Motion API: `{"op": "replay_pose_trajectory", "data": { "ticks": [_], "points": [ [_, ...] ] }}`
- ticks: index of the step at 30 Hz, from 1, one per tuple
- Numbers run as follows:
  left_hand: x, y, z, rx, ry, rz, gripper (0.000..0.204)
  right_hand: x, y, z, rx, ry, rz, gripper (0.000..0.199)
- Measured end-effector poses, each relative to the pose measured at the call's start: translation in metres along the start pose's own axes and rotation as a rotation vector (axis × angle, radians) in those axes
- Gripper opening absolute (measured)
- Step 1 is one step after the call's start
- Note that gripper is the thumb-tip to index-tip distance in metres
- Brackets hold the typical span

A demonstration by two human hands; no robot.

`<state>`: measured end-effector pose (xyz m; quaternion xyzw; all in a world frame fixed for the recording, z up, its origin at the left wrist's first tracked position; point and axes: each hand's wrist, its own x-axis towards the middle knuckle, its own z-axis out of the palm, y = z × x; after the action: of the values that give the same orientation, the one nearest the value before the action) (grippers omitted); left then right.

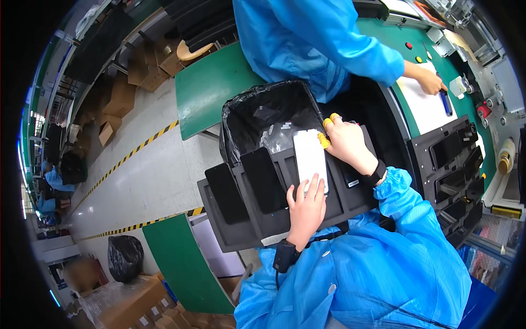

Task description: Cleaning and inspecting multiple mobile phone screens using a cloth at a factory workstation.

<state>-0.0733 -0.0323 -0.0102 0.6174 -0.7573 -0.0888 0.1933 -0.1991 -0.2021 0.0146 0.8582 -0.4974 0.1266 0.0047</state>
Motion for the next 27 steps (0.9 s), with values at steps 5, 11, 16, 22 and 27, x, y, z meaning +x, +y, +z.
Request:
{"op": "replay_pose_trajectory", "data": {
  "ticks": [5, 11, 16, 22, 27],
  "points": [
    [-0.006, -0.003, 0.005, 0.02, 0.003, 0.005, 0.045, 0.001, 0.001, 0.007, 0.049, -0.007, -0.154, 0.016],
    [-0.016, -0.011, 0.017, -0.084, 0.162, 0.098, 0.032, -0.03, -0.009, -0.038, 0.6, -0.193, -0.628, 0.016],
    [-0.032, 0.006, -0.013, -0.101, 0.433, 0.502, 0.025, -0.062, -0.002, -0.095, 1.012, -0.324, -0.676, 0.016],
    [0.014, 0.046, -0.013, -0.21, 0.254, 0.521, 0.027, -0.028, 0.076, -0.062, 0.327, -0.116, -0.079, 0.016],
    [0.045, 0.059, 0.016, -0.12, 0.046, 0.372, 0.035, -0.018, 0.091, -0.014, 0.0, -0.09, 0.056, 0.016]
  ]
}}
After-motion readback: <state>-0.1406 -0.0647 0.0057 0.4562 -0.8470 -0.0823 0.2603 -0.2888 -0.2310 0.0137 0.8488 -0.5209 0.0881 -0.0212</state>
